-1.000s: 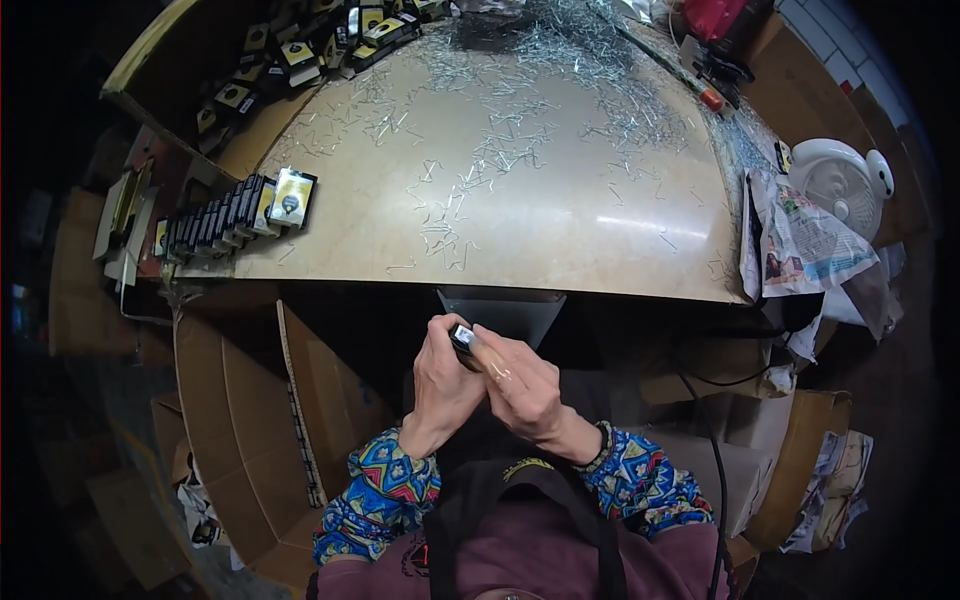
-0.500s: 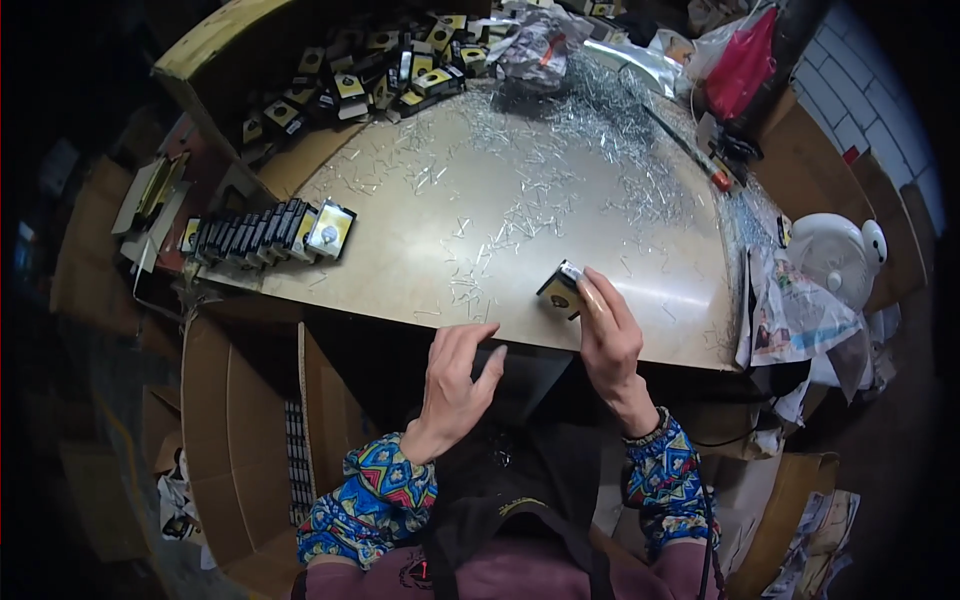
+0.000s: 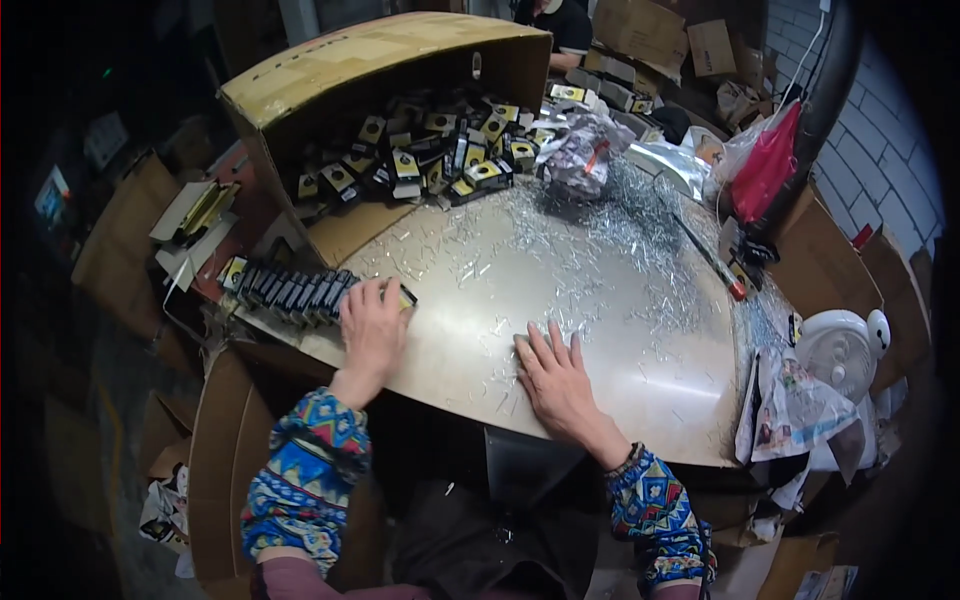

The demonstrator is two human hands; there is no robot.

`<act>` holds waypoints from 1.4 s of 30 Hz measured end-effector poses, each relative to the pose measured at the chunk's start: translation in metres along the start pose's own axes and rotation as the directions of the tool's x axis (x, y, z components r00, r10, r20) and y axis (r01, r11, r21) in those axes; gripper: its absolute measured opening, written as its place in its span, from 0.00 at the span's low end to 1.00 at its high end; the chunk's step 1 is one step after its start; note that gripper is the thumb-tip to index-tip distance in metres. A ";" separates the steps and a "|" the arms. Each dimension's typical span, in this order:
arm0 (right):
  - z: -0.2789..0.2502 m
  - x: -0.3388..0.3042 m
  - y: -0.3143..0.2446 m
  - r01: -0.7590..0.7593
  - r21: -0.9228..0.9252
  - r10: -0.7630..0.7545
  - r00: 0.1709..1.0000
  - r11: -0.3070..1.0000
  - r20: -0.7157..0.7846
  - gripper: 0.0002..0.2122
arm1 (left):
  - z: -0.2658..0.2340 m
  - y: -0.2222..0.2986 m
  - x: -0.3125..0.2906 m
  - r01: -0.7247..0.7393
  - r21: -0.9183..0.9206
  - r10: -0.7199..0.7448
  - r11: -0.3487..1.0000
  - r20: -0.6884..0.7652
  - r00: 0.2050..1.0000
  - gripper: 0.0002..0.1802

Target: Sorting and packaging small product boxes into larger shipping cartons on an industrial workbench.

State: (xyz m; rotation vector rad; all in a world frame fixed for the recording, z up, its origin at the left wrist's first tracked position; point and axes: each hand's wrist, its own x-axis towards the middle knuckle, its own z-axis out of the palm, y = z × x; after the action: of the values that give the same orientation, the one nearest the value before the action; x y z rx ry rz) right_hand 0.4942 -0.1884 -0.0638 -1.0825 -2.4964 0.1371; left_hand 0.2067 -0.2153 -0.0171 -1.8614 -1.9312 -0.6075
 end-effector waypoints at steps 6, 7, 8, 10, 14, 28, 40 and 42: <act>0.004 0.057 0.085 -0.081 -0.255 0.075 0.997 0.963 -0.032 0.23 | 0.056 -0.063 0.126 -0.249 0.139 0.233 0.958 0.124 0.965 0.20; 0.000 0.051 0.099 -0.143 -0.244 0.143 0.990 0.959 -0.017 0.24 | 0.069 -0.071 0.153 -0.328 0.209 0.298 0.921 0.160 0.941 0.18; -0.003 0.047 0.109 -0.190 -0.226 0.195 0.981 0.955 -0.004 0.24 | 0.084 -0.087 0.174 -0.387 0.287 0.366 0.876 0.127 0.922 0.17; -0.013 0.028 0.120 -0.179 -0.264 0.184 0.983 0.948 -0.006 0.24 | 0.107 -0.104 0.203 -0.439 0.368 0.404 0.819 0.172 0.898 0.16; -0.041 -0.016 0.134 -0.223 -0.345 0.241 0.971 0.911 0.008 0.24 | 0.157 -0.134 0.241 -0.554 0.335 0.486 0.762 0.270 0.831 0.13; -0.036 -0.041 0.109 -0.266 -0.132 0.280 0.955 0.955 0.101 0.26 | 0.069 -0.108 0.221 -0.468 0.259 0.373 0.845 0.340 0.863 0.30; -0.047 -0.057 0.083 -0.287 0.559 0.310 0.949 0.778 0.056 0.19 | -0.057 0.023 -0.030 0.762 -0.481 -0.053 -0.434 0.858 0.512 0.17; -0.042 -0.059 0.079 -0.249 0.418 0.298 0.953 0.874 -0.056 0.20 | -0.066 0.025 -0.089 0.820 -0.364 0.008 -0.442 0.912 0.409 0.17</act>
State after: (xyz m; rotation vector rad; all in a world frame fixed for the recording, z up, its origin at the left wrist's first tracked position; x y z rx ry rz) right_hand 0.6011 -0.1787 -0.0649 -1.2113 -2.0657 0.6284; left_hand 0.2345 -0.3249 -0.0105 -1.1426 -3.2766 -3.1059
